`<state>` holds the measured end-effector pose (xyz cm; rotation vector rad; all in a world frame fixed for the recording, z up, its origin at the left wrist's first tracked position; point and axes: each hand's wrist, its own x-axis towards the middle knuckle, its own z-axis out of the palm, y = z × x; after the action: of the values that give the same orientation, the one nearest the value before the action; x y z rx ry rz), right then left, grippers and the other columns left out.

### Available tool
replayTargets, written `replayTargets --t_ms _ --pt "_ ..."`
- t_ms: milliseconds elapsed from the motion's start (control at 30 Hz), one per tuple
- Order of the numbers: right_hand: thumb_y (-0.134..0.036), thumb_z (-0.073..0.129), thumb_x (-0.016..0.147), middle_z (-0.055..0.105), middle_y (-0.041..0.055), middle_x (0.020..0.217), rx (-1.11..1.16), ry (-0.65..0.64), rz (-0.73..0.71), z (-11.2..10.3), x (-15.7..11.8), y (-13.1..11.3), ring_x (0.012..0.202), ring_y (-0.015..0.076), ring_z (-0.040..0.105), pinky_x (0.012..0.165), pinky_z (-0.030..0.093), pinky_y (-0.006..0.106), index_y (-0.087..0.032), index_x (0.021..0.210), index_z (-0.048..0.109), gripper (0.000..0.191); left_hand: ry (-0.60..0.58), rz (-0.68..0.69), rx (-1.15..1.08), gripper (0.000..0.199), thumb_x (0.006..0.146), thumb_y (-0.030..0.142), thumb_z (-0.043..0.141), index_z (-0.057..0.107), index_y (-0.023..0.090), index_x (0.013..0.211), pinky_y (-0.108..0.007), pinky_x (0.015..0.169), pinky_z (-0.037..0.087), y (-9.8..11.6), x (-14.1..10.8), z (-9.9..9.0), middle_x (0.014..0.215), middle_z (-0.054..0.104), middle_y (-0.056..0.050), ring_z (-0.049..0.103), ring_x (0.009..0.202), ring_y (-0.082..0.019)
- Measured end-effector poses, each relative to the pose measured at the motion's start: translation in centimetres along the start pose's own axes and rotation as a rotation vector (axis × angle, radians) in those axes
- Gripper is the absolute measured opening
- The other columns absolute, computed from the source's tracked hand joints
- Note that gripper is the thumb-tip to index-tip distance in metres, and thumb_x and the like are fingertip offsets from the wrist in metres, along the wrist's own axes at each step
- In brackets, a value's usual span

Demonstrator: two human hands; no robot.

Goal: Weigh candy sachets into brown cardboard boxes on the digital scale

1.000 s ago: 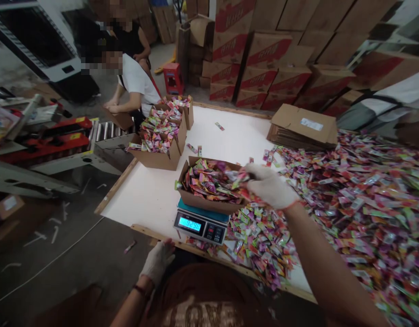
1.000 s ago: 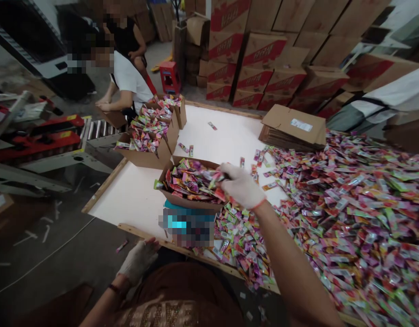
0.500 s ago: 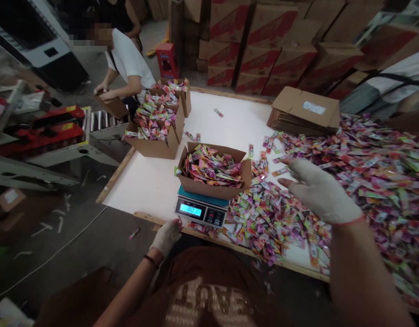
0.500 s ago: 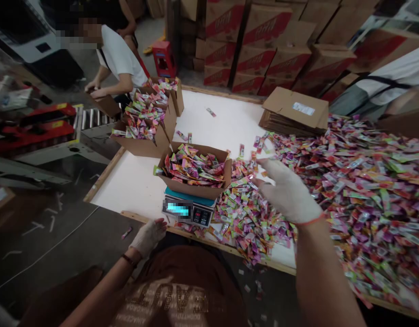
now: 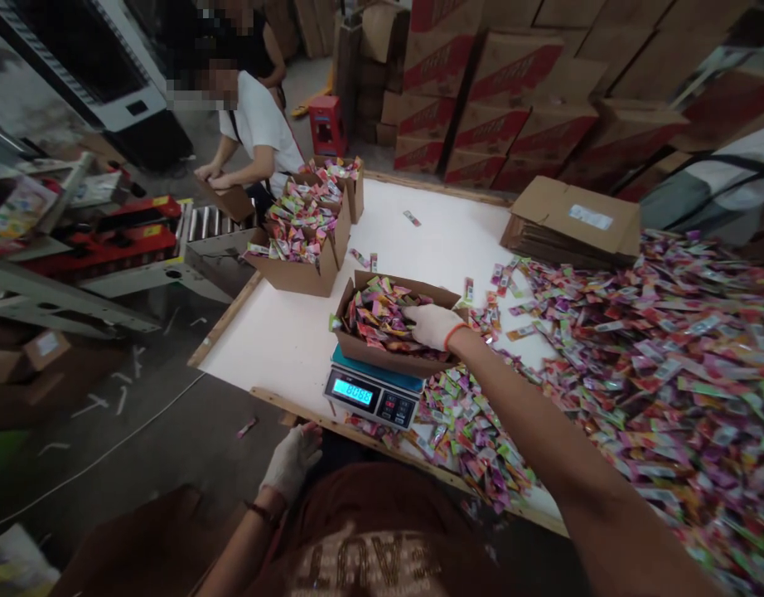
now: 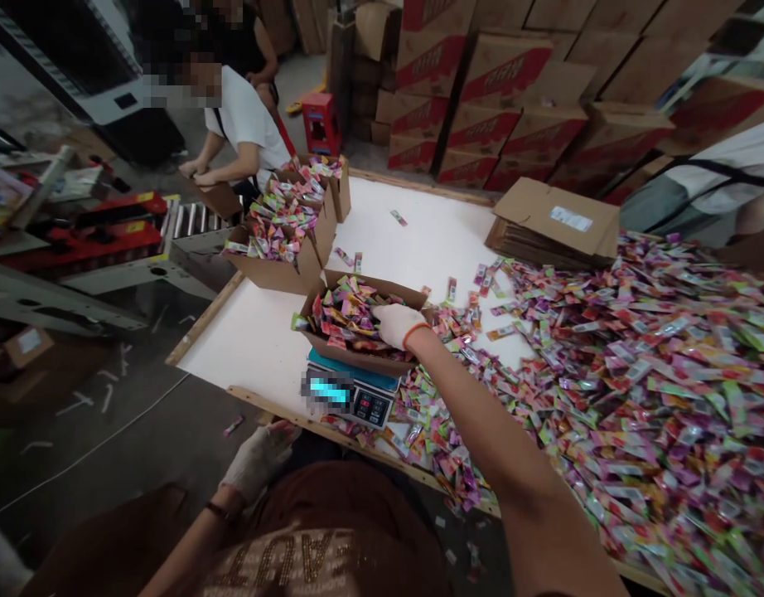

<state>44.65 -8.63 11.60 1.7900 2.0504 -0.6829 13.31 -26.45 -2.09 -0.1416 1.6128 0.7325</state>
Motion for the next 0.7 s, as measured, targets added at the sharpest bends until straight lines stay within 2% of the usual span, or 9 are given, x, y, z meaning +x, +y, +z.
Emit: replayTargets --t_ms 100,200,267,333,367,467,500,600,700 --pt "-0.020 0.064 0.089 0.082 0.0080 0.114 0.185 0.132 -0.024 -1.1 -2.5 2.0 0.102 0.0261 0.077 0.087 0.060 0.034 -0.024 0.131 0.078 0.044 0.012 -0.016 0.013 0.021 0.106 0.031 0.048 0.066 0.020 0.101 -0.036 0.093 0.053 -0.1 -0.2 0.4 0.100 0.073 -0.010 0.070 0.109 -0.025" --pt "-0.024 0.068 0.079 0.079 0.0028 0.088 0.548 0.309 -0.039 -2.2 -7.2 4.8 0.071 0.0199 0.069 0.061 0.055 0.029 -0.024 0.132 0.078 0.054 -0.002 -0.031 0.027 0.021 0.107 0.030 0.049 0.066 0.020 0.099 -0.035 0.093 0.053 -0.1 -0.2 1.3 0.097 0.073 -0.010 0.071 0.107 -0.025" --pt "-0.034 0.071 0.079 0.075 0.0034 0.080 0.671 0.360 0.005 -2.4 -10.7 7.3 0.057 0.0180 0.059 0.050 0.048 0.030 -0.024 0.136 0.076 0.058 -0.019 -0.038 0.030 0.021 0.106 0.029 0.049 0.067 0.021 0.098 -0.035 0.094 0.053 0.0 -0.2 1.9 0.097 0.074 -0.010 0.071 0.106 -0.025" --pt "-0.047 0.073 0.079 0.074 0.0053 0.079 0.686 0.376 0.081 -1.7 -13.6 10.3 0.053 0.0182 0.054 0.046 0.046 0.033 -0.027 0.130 0.077 0.055 -0.048 -0.033 0.041 0.020 0.105 0.028 0.051 0.068 0.021 0.098 -0.036 0.096 0.053 0.1 0.0 2.3 0.098 0.075 -0.011 0.071 0.105 -0.025" --pt "-0.051 0.075 0.077 0.074 0.0059 0.077 0.657 0.387 0.118 -0.9 -14.7 12.0 0.052 0.0191 0.055 0.046 0.046 0.034 -0.030 0.121 0.079 0.049 -0.063 -0.029 0.047 0.019 0.104 0.027 0.051 0.068 0.021 0.098 -0.036 0.097 0.053 0.1 0.1 2.4 0.098 0.075 -0.011 0.071 0.104 -0.025" --pt "-0.050 0.079 0.067 0.070 0.0071 0.068 0.487 0.460 0.182 2.1 -16.3 16.3 0.053 0.0244 0.060 0.049 0.050 0.040 -0.035 0.087 0.076 0.025 -0.085 -0.025 0.073 0.019 0.103 0.026 0.051 0.068 0.021 0.098 -0.037 0.100 0.052 0.3 0.4 2.7 0.098 0.075 -0.011 0.071 0.107 -0.027" --pt "-0.049 0.079 0.066 0.069 0.0076 0.066 0.435 0.491 0.198 3.1 -16.4 17.1 0.055 0.0267 0.062 0.050 0.052 0.042 -0.035 0.081 0.072 0.022 -0.086 -0.027 0.082 0.018 0.103 0.026 0.051 0.068 0.021 0.098 -0.037 0.101 0.052 0.3 0.5 2.7 0.099 0.075 -0.012 0.070 0.109 -0.027" --pt "-0.053 0.071 0.074 0.075 0.0095 0.080 0.431 0.566 0.221 4.4 -15.8 16.6 0.069 0.0325 0.071 0.064 0.060 0.049 -0.035 0.092 0.072 0.025 -0.095 -0.029 0.111 0.018 0.102 0.026 0.052 0.068 0.022 0.098 -0.037 0.099 0.052 0.5 0.9 3.0 0.100 0.075 -0.013 0.070 0.114 -0.029" --pt "-0.052 0.064 0.086 0.079 0.0112 0.106 0.526 0.628 0.114 3.1 -14.1 12.5 0.092 0.0331 0.076 0.087 0.063 0.053 -0.030 0.112 0.072 0.035 -0.110 -0.021 0.128 0.015 0.100 0.024 0.054 0.069 0.021 0.098 -0.035 0.094 0.053 0.7 1.0 3.5 0.100 0.074 -0.013 0.071 0.107 -0.027"
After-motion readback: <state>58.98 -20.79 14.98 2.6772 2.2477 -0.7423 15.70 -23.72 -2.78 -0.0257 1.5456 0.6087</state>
